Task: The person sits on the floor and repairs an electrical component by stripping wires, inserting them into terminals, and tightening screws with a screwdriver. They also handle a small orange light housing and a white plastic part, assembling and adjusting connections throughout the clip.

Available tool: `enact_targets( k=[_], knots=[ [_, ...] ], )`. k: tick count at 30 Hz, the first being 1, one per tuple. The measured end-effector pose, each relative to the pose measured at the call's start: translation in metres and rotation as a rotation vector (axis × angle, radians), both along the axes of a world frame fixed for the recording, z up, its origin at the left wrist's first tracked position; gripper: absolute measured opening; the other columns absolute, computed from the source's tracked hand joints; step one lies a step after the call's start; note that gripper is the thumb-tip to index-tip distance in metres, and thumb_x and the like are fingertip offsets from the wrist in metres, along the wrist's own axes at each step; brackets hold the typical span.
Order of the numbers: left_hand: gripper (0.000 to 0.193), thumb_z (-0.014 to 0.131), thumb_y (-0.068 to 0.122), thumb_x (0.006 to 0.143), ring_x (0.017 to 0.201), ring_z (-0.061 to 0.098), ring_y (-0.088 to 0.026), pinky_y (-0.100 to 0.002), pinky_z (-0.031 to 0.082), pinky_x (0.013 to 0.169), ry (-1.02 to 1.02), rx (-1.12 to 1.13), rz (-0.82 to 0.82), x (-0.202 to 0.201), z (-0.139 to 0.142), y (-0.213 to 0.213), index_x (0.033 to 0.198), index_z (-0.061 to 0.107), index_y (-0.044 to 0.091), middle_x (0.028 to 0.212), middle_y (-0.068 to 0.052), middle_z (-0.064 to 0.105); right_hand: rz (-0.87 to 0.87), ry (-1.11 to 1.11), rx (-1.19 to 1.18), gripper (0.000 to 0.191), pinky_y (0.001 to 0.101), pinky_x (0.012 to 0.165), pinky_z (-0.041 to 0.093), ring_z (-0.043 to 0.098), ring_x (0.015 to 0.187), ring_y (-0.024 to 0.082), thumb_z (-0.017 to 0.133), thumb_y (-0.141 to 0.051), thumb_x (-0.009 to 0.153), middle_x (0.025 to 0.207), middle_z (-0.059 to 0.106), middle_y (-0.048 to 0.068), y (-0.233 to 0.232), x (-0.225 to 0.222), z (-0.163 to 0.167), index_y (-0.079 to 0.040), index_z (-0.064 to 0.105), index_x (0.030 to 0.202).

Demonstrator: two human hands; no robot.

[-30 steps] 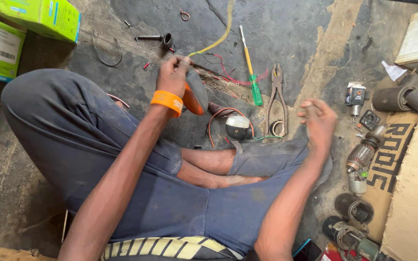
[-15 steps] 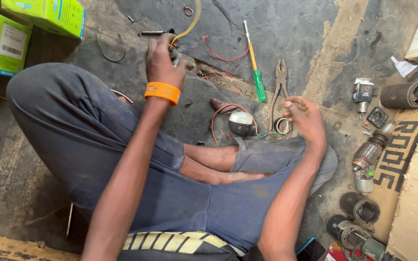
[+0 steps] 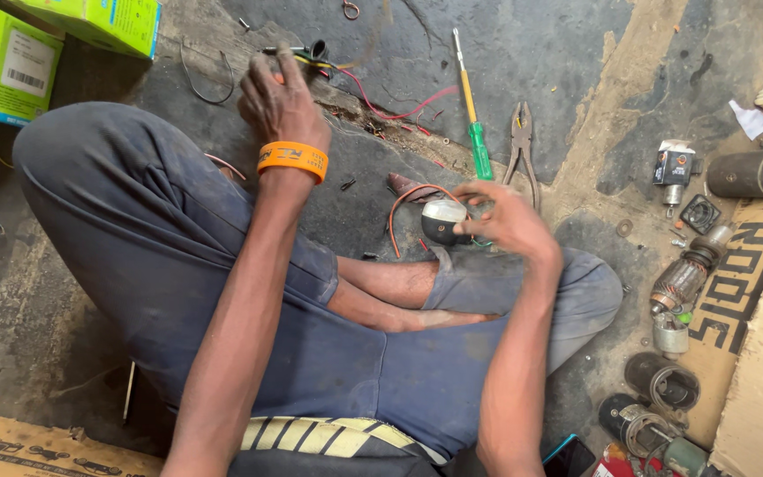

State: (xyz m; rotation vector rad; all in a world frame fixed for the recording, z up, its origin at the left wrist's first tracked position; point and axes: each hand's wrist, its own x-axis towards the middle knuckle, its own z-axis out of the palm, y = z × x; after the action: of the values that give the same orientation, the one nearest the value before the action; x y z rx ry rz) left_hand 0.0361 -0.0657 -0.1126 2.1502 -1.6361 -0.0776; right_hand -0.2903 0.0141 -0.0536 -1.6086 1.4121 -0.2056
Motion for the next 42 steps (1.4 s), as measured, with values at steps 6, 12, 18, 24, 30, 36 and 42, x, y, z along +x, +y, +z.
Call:
enact_targets(
  k=[6, 12, 18, 24, 30, 36, 42],
  knots=[
    [0.049, 0.073, 0.008, 0.092, 0.127, 0.054, -0.037, -0.047, 0.048, 0.109, 0.276, -0.066, -0.287, -0.024, 0.022, 0.024, 0.138, 0.056, 0.003, 0.135, -0.02, 0.052, 0.11, 0.166, -0.025, 0.062, 0.0353, 0.088, 0.054, 0.07, 0.099, 0.02, 0.095, -0.017, 0.062, 0.107, 0.075, 0.013, -0.001, 0.026, -0.006, -0.006, 0.071, 0.119],
    [0.057, 0.079, 0.032, 0.088, 0.093, 0.072, -0.032, -0.043, 0.057, 0.081, 0.749, 0.28, -0.676, -0.06, 0.036, 0.054, 0.13, 0.059, 0.0, 0.105, -0.019, 0.071, -0.129, -0.252, -0.005, 0.057, 0.0335, 0.074, 0.056, 0.067, 0.098, 0.018, 0.088, -0.021, 0.076, 0.113, 0.071, 0.011, -0.005, 0.023, -0.002, 0.0, 0.063, 0.124],
    [0.058, 0.08, 0.033, 0.086, 0.088, 0.068, -0.014, -0.033, 0.061, 0.071, 1.347, 0.606, -0.718, -0.071, 0.03, 0.056, 0.131, 0.063, 0.002, 0.104, -0.007, 0.072, -0.335, -0.704, 0.125, 0.036, 0.0319, 0.074, 0.064, 0.07, 0.095, 0.016, 0.067, -0.019, 0.099, 0.111, 0.071, 0.011, -0.007, 0.024, -0.013, 0.003, 0.062, 0.127],
    [0.049, 0.076, 0.029, 0.088, 0.088, 0.071, -0.012, -0.033, 0.063, 0.073, 1.554, 0.584, -0.566, -0.067, 0.03, 0.048, 0.129, 0.065, 0.004, 0.105, -0.004, 0.073, -0.447, -0.303, -0.257, 0.036, 0.0315, 0.077, 0.062, 0.071, 0.101, 0.017, 0.071, -0.02, 0.099, 0.114, 0.072, 0.012, -0.013, 0.014, -0.015, -0.001, 0.064, 0.128],
    [0.041, 0.072, 0.027, 0.091, 0.084, 0.072, -0.015, -0.038, 0.065, 0.072, 1.753, 0.701, -0.42, -0.065, 0.038, 0.042, 0.125, 0.066, 0.005, 0.101, -0.005, 0.072, -0.285, 0.309, -0.603, 0.059, 0.0439, 0.086, 0.052, 0.063, 0.104, 0.033, 0.086, -0.011, 0.08, 0.117, 0.063, 0.017, -0.014, 0.021, -0.034, -0.004, 0.061, 0.133],
    [0.036, 0.071, 0.024, 0.092, 0.081, 0.071, -0.016, -0.036, 0.064, 0.068, 1.845, 0.722, -0.364, -0.068, 0.023, 0.042, 0.122, 0.066, 0.003, 0.101, -0.009, 0.071, -0.336, 0.31, -0.499, 0.047, 0.0411, 0.076, 0.053, 0.065, 0.088, 0.028, 0.08, -0.008, 0.084, 0.108, 0.066, 0.015, -0.017, 0.019, -0.052, -0.006, 0.065, 0.128],
    [0.033, 0.069, 0.023, 0.096, 0.072, 0.07, -0.021, -0.037, 0.063, 0.062, 1.84, 0.625, -0.352, -0.069, 0.006, 0.041, 0.117, 0.066, -0.003, 0.098, -0.017, 0.068, -0.617, -0.052, -0.473, 0.03, 0.035, 0.067, 0.056, 0.067, 0.081, 0.02, 0.069, -0.019, 0.103, 0.101, 0.07, 0.009, -0.026, -0.004, -0.047, -0.006, 0.068, 0.13]
  ],
)
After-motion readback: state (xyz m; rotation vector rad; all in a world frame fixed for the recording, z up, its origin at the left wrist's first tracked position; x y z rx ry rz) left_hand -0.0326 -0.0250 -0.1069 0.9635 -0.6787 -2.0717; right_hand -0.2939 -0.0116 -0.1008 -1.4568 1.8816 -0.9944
